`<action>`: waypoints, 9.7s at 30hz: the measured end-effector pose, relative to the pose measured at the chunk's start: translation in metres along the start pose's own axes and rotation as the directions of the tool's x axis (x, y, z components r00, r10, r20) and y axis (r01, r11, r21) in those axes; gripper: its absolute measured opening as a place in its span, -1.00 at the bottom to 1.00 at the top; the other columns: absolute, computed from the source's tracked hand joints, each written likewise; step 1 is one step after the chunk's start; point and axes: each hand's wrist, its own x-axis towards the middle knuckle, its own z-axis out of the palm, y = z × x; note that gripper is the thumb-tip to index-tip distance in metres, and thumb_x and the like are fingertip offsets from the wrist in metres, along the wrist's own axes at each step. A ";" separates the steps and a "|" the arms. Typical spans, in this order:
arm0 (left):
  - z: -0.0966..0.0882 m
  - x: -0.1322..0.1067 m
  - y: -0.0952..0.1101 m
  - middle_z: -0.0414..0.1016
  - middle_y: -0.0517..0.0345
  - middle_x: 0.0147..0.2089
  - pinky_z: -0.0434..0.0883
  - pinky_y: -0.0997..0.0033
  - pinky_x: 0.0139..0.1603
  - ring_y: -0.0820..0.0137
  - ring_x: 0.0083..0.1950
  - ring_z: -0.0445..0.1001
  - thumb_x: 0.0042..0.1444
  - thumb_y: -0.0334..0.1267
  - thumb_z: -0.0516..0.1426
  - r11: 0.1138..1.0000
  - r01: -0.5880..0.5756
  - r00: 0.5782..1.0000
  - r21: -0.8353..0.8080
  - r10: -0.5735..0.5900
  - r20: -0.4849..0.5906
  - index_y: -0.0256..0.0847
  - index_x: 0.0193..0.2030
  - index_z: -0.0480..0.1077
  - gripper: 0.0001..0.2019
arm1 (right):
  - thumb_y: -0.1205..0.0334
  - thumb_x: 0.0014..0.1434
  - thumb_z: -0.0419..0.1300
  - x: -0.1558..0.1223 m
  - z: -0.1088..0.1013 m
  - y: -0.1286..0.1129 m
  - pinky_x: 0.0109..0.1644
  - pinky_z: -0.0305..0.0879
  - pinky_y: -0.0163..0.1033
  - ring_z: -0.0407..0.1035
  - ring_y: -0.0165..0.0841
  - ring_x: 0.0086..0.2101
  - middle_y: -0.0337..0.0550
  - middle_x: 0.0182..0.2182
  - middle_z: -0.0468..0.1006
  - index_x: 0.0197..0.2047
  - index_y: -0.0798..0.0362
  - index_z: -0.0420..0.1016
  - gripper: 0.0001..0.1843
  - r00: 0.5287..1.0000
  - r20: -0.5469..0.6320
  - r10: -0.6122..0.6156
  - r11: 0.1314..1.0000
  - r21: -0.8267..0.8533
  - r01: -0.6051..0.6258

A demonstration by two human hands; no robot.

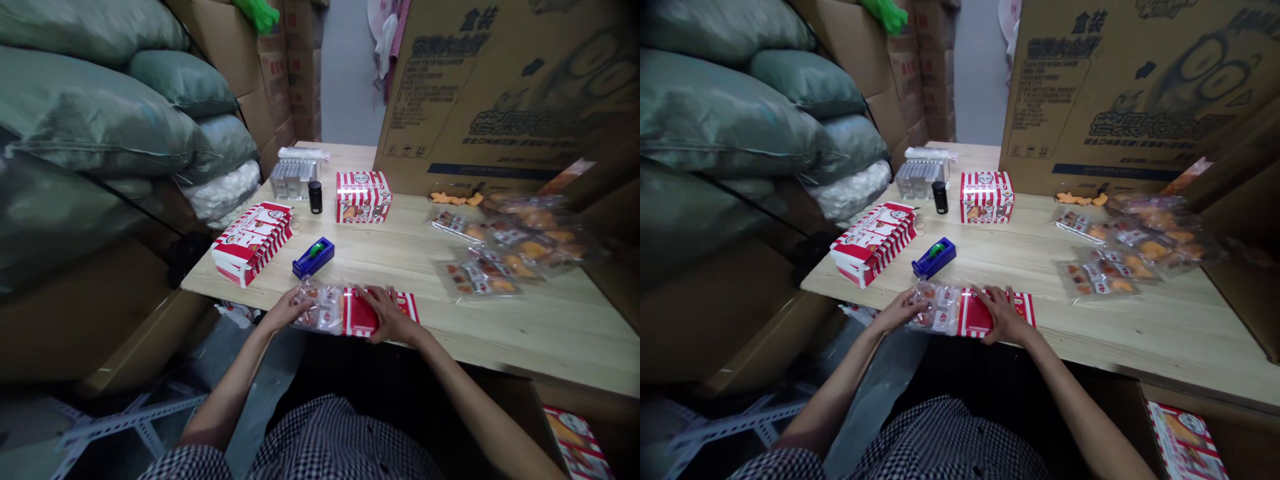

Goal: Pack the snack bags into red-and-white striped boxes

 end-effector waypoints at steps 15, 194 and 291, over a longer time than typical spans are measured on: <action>0.045 0.018 0.004 0.43 -0.15 0.21 0.32 -0.01 0.25 0.09 0.18 0.46 0.05 -0.16 0.28 0.996 -0.085 0.992 0.014 0.086 -0.089 -0.18 0.44 0.02 -0.15 | 0.03 -0.20 0.43 -0.014 -0.005 -0.016 0.40 -0.49 0.27 -0.09 0.06 0.35 0.09 0.33 0.05 0.50 -0.17 -0.34 0.37 0.994 -0.110 -0.007 0.992 0.123 0.021; 0.132 0.009 0.050 0.68 -0.05 -0.30 0.43 0.44 -0.36 0.34 -0.39 0.57 0.03 -0.18 0.30 0.980 0.012 0.832 0.200 -0.121 0.542 -0.24 -0.20 0.65 -0.77 | 0.13 0.03 0.41 -0.112 -0.026 -0.022 -0.11 0.49 -0.15 0.60 -0.33 -0.32 -0.17 -0.29 0.73 -0.19 -0.01 0.69 -0.75 0.980 0.085 0.182 0.182 0.976 -0.118; 0.165 0.008 0.066 0.67 0.07 -0.10 0.45 0.34 -0.05 0.33 -0.11 0.61 0.28 -0.18 0.15 0.843 -0.460 0.679 0.277 0.134 0.721 -0.09 -0.09 0.61 -0.80 | 0.13 0.06 0.44 -0.142 0.015 -0.072 0.05 0.49 -0.09 0.54 -0.21 0.00 -0.07 0.18 0.49 0.18 -0.17 0.35 -0.36 0.866 -0.168 0.470 0.000 0.982 0.191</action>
